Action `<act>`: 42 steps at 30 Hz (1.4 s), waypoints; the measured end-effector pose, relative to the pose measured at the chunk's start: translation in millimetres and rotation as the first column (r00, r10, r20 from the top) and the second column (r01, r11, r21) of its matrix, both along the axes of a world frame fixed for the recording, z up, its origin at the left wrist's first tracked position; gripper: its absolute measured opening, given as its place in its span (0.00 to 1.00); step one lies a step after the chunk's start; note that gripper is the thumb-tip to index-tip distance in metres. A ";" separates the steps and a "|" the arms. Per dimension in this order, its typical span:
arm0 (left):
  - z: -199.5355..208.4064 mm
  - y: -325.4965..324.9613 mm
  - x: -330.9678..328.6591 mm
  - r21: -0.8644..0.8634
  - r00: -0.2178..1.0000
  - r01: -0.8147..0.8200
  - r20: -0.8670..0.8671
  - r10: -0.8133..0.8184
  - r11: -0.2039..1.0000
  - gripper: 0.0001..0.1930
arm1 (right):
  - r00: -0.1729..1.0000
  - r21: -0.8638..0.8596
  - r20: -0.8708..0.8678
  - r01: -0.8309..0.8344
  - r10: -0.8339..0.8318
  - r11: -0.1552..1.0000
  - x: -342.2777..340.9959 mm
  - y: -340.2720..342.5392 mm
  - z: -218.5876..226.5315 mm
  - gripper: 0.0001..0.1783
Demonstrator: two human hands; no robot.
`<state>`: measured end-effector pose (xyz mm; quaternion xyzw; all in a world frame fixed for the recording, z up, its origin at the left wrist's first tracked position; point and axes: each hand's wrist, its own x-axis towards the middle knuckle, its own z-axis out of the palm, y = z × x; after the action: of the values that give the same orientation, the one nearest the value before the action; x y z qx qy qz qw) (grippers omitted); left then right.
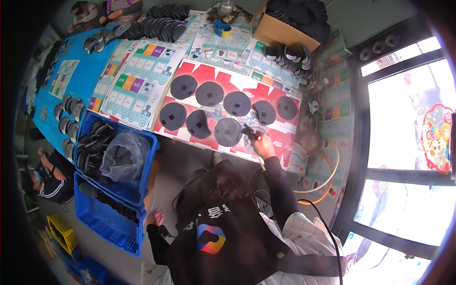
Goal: Arranging and processing circular shoe components on a template using an air-powered tool.
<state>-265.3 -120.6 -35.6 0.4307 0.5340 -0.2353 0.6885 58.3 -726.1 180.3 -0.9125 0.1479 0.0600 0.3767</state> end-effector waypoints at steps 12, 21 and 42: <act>18.8 -22.8 25.1 0.049 1.000 -0.029 -0.008 0.030 0.998 0.23 | 0.958 0.086 -0.242 -0.139 0.156 0.987 4.7 18.3 19.2 0.15; 9.0 -13.1 -15.2 0.002 1.000 -0.009 0.010 0.009 1.000 0.22 | 0.907 0.133 -0.346 -0.204 0.238 0.970 11.1 22.9 18.5 0.17; 27.1 -34.4 -7.0 -0.007 0.997 -0.067 0.034 0.067 0.998 0.22 | 0.950 0.412 -0.280 -0.007 0.134 0.911 24.2 20.7 3.6 0.14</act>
<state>-272.3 -155.0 -8.5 0.4146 0.5358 -0.2063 0.7060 82.5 -705.4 183.8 -0.7989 0.1547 0.2420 0.5285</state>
